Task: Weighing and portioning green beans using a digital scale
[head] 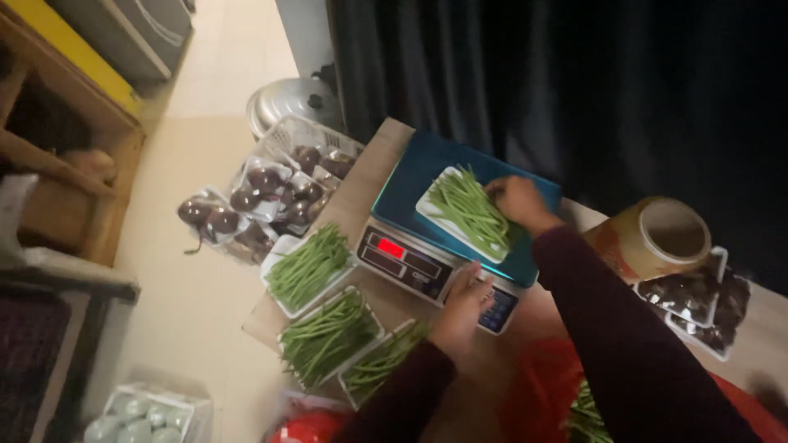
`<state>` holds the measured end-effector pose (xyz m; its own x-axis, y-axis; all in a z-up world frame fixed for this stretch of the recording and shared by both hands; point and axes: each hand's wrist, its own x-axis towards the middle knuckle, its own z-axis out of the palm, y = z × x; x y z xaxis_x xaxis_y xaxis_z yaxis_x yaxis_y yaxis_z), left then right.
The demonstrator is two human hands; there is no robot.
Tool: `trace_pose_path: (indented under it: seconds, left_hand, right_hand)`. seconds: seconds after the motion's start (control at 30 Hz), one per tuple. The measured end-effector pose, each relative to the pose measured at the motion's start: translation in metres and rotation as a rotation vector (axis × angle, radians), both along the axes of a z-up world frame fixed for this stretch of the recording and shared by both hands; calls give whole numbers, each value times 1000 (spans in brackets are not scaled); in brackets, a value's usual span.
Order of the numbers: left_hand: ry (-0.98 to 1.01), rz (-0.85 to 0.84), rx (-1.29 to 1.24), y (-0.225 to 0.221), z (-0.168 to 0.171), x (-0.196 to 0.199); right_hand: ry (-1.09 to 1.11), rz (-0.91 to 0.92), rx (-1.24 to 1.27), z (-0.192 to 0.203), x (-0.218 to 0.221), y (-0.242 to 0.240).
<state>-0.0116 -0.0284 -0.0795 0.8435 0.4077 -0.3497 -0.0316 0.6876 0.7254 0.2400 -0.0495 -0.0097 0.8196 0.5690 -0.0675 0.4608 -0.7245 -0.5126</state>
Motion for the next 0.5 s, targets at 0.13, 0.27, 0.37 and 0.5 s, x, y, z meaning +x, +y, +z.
trace_pose_path:
  seconds: [0.13, 0.27, 0.37, 0.5]
  left_hand:
    - [163, -188, -24, -8, 75, -46]
    - [89, -334, 13, -21, 96, -84]
    - [55, -365, 197, -29, 109, -117]
    - [-139, -431, 261, -27, 73, -139]
  right_hand:
    - [-54, 51, 71, -5, 13, -14]
    - [-27, -117, -3, 45, -18, -33]
    - [-541, 135, 267, 98, -65, -64]
    - [-483, 317, 418, 222, -193, -158]
